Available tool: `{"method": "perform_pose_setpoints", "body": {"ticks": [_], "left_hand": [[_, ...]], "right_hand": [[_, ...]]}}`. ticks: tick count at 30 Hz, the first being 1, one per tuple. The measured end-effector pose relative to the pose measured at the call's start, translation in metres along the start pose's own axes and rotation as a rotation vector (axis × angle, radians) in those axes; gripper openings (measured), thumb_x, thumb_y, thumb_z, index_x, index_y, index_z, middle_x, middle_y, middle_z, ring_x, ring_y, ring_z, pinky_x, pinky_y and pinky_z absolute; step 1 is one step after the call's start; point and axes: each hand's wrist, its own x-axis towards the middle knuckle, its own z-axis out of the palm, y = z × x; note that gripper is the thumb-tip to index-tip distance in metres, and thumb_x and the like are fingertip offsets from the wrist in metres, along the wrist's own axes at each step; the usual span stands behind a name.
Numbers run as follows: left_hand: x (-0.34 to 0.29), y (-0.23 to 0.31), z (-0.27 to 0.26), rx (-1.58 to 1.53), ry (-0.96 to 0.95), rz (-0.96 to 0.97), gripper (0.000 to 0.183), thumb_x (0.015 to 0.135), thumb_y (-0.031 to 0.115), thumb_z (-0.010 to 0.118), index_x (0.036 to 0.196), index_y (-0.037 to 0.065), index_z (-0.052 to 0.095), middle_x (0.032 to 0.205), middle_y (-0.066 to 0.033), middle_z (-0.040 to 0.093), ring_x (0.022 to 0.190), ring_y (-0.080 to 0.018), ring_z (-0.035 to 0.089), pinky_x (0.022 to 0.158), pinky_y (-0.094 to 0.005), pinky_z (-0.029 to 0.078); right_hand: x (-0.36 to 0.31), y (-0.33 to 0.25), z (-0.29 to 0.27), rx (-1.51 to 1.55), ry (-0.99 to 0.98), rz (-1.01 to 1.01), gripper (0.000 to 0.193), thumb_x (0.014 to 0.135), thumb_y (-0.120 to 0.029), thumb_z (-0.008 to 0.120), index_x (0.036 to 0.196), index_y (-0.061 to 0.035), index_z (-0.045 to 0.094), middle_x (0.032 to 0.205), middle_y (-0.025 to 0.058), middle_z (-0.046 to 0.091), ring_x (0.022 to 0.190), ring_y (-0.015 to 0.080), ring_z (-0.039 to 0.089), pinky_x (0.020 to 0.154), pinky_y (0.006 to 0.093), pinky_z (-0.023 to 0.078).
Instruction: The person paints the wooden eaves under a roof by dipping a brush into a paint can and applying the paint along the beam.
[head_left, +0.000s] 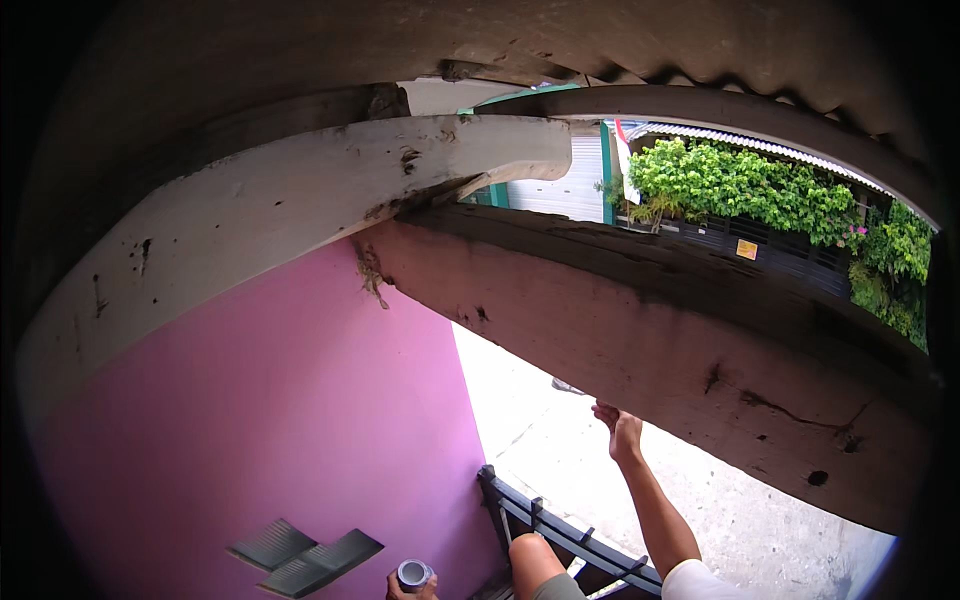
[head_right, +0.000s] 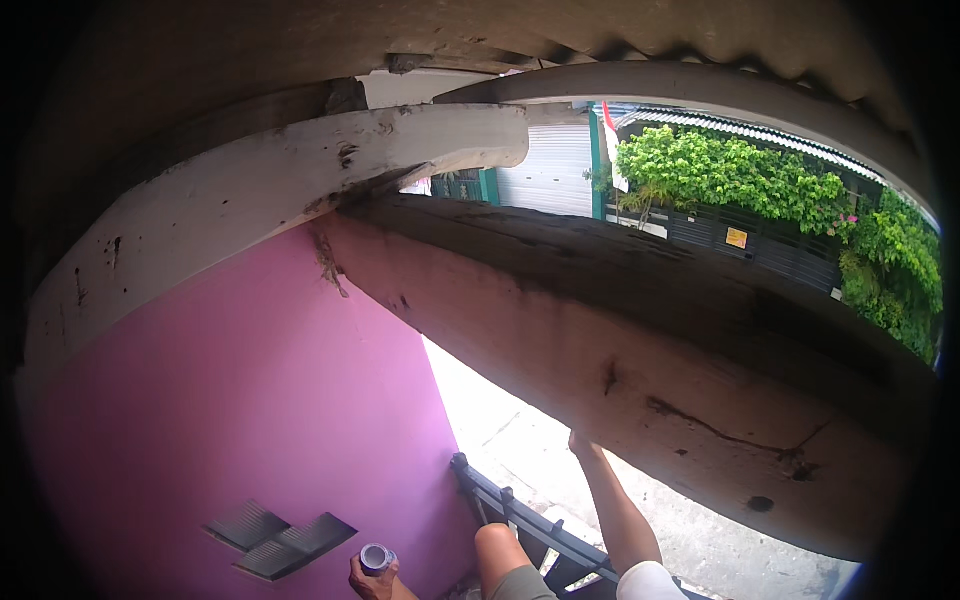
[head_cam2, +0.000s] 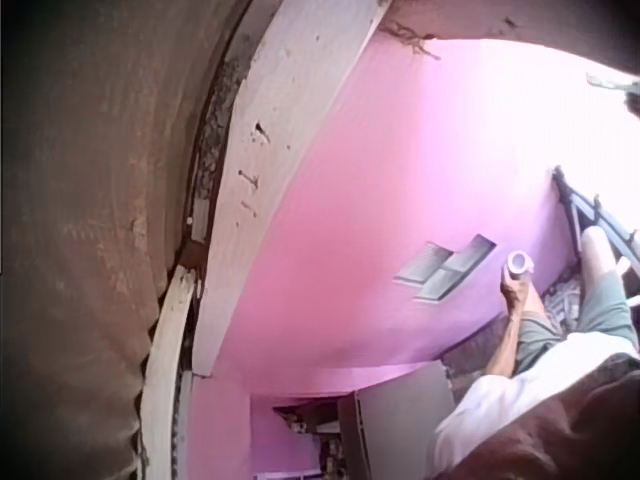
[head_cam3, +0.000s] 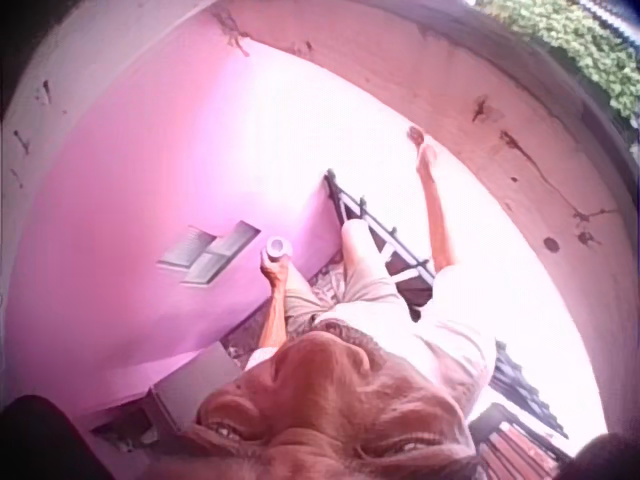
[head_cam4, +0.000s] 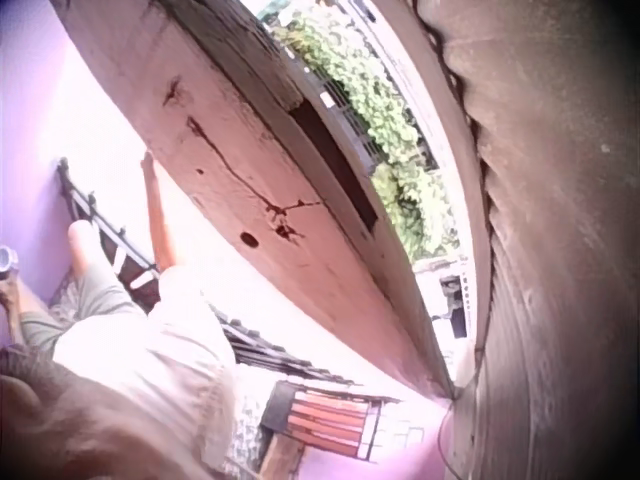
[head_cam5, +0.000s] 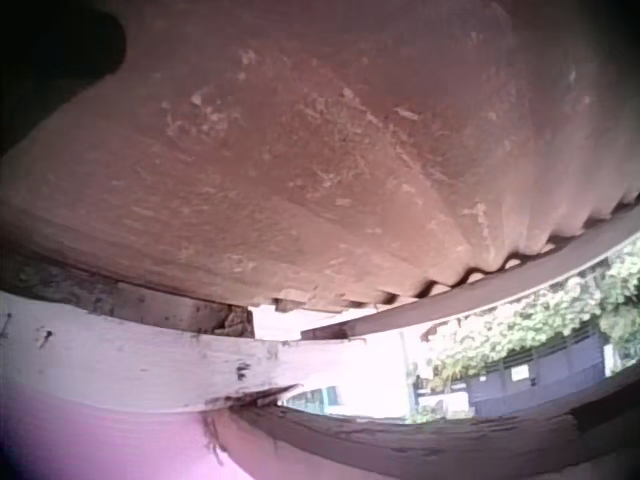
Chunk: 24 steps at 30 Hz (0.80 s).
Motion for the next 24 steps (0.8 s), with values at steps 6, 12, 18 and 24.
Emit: {"method": "perform_pose_setpoints", "body": {"ticks": [6,12,18,24], "left_hand": [[0.008,0.077,-0.015,-0.034,-0.111,-0.075,0.061,0.062,0.037,0.087,0.103,0.002,0.059,0.095,-0.0169,0.064,0.092,-0.0376,0.06,0.082,-0.0468,0.047],[0.01,0.103,-0.03,-0.023,-0.167,-0.015,0.059,0.066,0.037,0.086,0.103,0.001,0.059,0.086,-0.0144,0.067,0.08,-0.0343,0.063,0.075,-0.0427,0.049],[0.027,0.155,-0.041,-0.019,-0.248,0.02,0.057,0.068,0.021,0.087,0.111,-0.001,0.056,0.093,-0.0142,0.071,0.089,-0.0227,0.07,0.08,-0.0342,0.055],[0.033,0.177,-0.035,-0.135,-0.242,0.081,0.06,0.062,0.021,0.089,0.112,0.003,0.06,0.099,-0.0121,0.068,0.091,-0.0238,0.067,0.079,-0.0333,0.053]], "right_hand": [[-0.147,0.03,-0.017,0.054,0.009,0.252,0.021,0.095,-0.02,0.059,0.104,-0.0013,0.06,0.086,0.0148,0.069,0.076,0.025,0.069,0.068,0.0349,0.058],[-0.213,0.02,0.008,-0.128,-0.093,0.301,0.022,0.092,-0.021,0.066,0.099,-0.0013,0.063,0.079,0.0109,0.069,0.068,0.0198,0.069,0.062,0.0302,0.059],[-0.233,-0.017,0.063,-0.365,-0.427,0.083,0.025,0.096,-0.021,0.06,0.1,0.0029,0.064,0.079,0.0125,0.069,0.067,0.0186,0.068,0.063,0.0289,0.055],[-0.255,-0.049,0.119,-0.61,-0.666,-0.136,0.023,0.096,-0.015,0.059,0.094,0.0079,0.065,0.078,0.0111,0.067,0.068,0.0161,0.067,0.064,0.0271,0.054]]}}
